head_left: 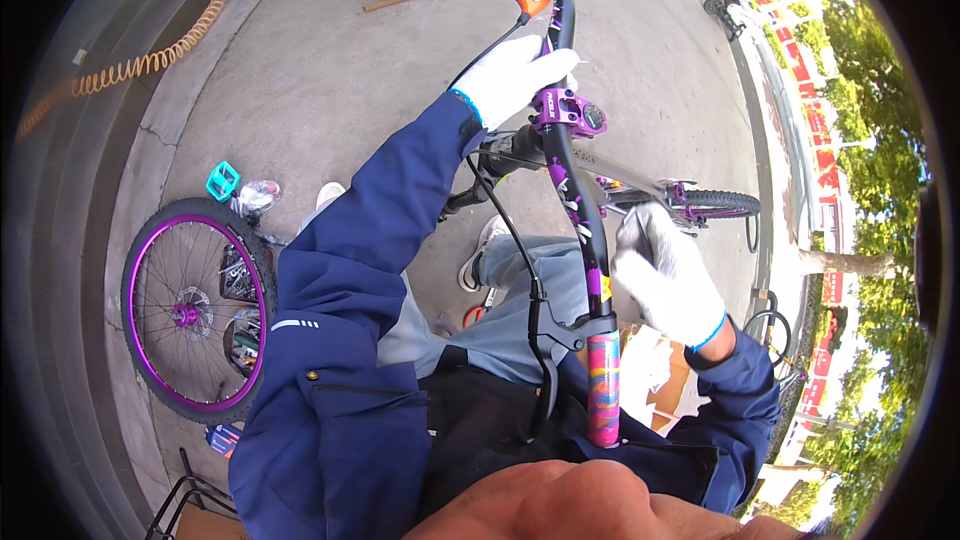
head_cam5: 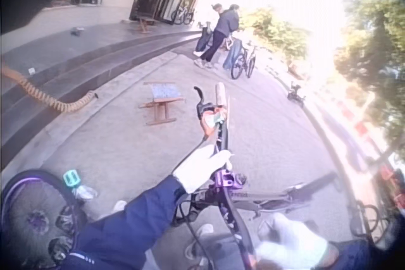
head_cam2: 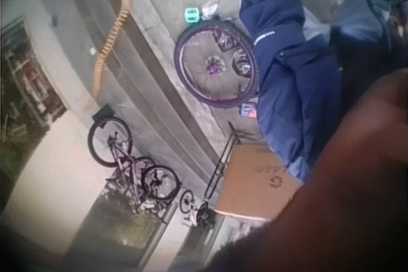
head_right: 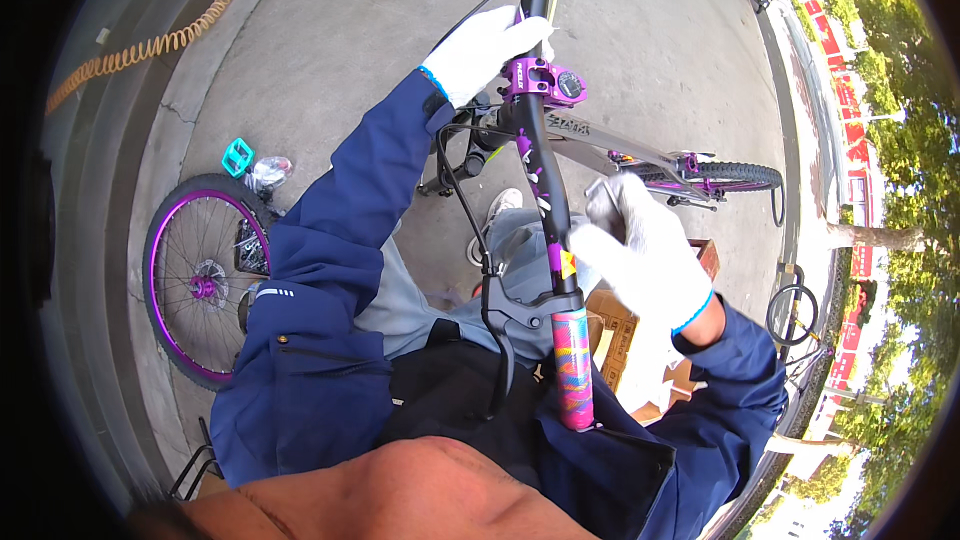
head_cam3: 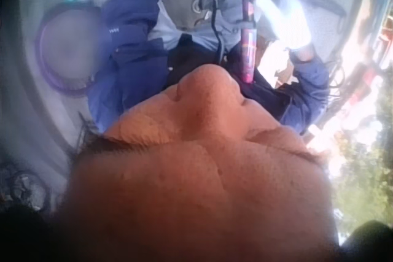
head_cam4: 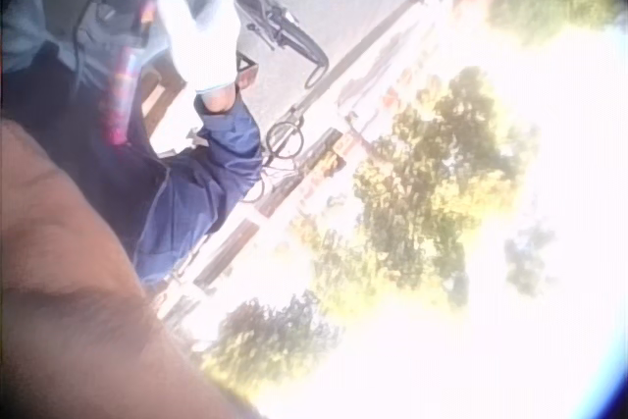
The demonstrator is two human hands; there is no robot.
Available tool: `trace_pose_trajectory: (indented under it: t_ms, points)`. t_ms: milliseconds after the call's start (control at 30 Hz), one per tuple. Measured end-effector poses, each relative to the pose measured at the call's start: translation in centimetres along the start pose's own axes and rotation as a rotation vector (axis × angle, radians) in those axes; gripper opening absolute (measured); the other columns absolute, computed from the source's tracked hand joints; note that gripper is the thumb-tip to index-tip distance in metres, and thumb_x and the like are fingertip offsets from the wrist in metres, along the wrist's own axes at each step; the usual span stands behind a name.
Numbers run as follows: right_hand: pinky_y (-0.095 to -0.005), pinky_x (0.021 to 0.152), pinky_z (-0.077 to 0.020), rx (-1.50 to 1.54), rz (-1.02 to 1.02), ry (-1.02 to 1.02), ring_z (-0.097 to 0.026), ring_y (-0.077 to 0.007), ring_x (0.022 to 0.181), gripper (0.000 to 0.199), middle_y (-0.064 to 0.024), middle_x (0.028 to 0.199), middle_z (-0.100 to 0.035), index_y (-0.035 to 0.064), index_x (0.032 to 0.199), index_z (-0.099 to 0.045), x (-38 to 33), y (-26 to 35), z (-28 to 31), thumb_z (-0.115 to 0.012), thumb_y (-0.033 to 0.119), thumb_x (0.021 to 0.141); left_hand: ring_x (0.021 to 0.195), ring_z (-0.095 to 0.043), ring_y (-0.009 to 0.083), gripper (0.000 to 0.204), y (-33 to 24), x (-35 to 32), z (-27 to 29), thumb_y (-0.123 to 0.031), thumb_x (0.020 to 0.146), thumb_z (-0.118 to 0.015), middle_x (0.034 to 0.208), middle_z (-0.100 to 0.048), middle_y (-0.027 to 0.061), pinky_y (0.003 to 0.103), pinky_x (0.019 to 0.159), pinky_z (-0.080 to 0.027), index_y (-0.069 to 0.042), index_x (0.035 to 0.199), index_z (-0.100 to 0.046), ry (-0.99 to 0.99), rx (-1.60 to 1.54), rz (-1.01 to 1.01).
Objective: The person attaches a purple computer mount to the bicycle handlebar using an Allen key, then mounts the handlebar onto the stem and tightens it. They adjust the brake lever and grip position while securing the components.
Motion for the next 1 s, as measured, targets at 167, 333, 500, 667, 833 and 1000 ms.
trace_pose_trajectory:
  t_ms: [167,333,500,667,833,1000]
  points:
    - [-0.0335,0.087,-0.0566,-0.074,-0.294,0.212,-0.066,-0.0154,0.092,0.046,-0.0073,0.1,-0.069,0.0031,0.127,-0.061,-8.8,-3.4,-4.0,-0.076,0.032,0.094,0.088,-0.07,0.0109,0.04,-0.5,-0.5,-0.2,-0.043,0.111,-0.068,0.102,-0.079,0.0049,0.029,0.083,-0.055,-0.004,0.111,-0.075,-0.016,-0.016,0.014]
    - [-0.0337,0.077,-0.0578,0.578,-0.451,0.281,-0.07,-0.0152,0.082,0.041,-0.0076,0.093,-0.07,0.0057,0.134,-0.054,-11.5,-1.8,-8.1,-0.076,0.024,0.105,0.088,-0.069,0.0091,0.038,-0.8,-0.5,-0.4,-0.039,0.112,-0.066,0.099,-0.077,0.0041,0.028,0.082,-0.055,-0.003,0.109,-0.075,-0.015,-0.005,0.025]
    - [-0.0303,0.066,-0.0559,0.199,-0.513,0.166,-0.068,-0.0131,0.067,0.024,-0.0045,0.083,-0.069,0.0054,0.129,-0.056,-11.6,-0.5,-7.0,-0.067,0.013,0.109,0.084,-0.066,0.008,0.038,-0.9,-0.7,-0.2,-0.041,0.111,-0.067,0.097,-0.076,0.0021,0.026,0.077,-0.052,-0.003,0.108,-0.075,-0.024,-0.025,0.005]
    - [-0.032,0.066,-0.0564,0.212,-0.484,0.174,-0.067,-0.0142,0.066,0.022,-0.006,0.083,-0.066,0.0035,0.128,-0.056,-11.1,-0.3,-6.8,-0.066,0.011,0.109,0.082,-0.065,0.0075,0.039,-0.9,-0.7,0.0,-0.042,0.111,-0.066,0.095,-0.076,0.0007,0.026,0.075,-0.051,-0.004,0.107,-0.075,-0.028,-0.034,-0.01]
    - [-0.0354,0.069,-0.0571,0.668,-0.438,0.22,-0.066,-0.0174,0.069,0.02,-0.0083,0.085,-0.066,0.0037,0.129,-0.054,-11.3,-2.0,-7.6,-0.064,0.009,0.112,0.077,-0.063,0.0071,0.038,-0.9,-0.3,-0.2,-0.041,0.111,-0.068,0.094,-0.076,0.0009,0.027,0.072,-0.05,-0.005,0.107,-0.075,-0.027,-0.04,-0.01]
    - [-0.0349,0.069,-0.0569,0.706,-0.438,0.249,-0.067,-0.0173,0.07,0.022,-0.0078,0.085,-0.066,0.004,0.129,-0.054,-11.8,-3.1,-7.6,-0.065,0.011,0.112,0.078,-0.063,0.007,0.037,-0.4,-0.3,-0.3,-0.041,0.11,-0.069,0.095,-0.076,0.0009,0.027,0.072,-0.049,-0.004,0.11,-0.074,-0.013,-0.051,0.009]
Point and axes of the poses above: each hand's wrist, its own x-axis towards the middle knuckle, its own z-axis out of the back of the hand, y = z × x, the point moved 8 cm from there along x, towards the middle knuckle
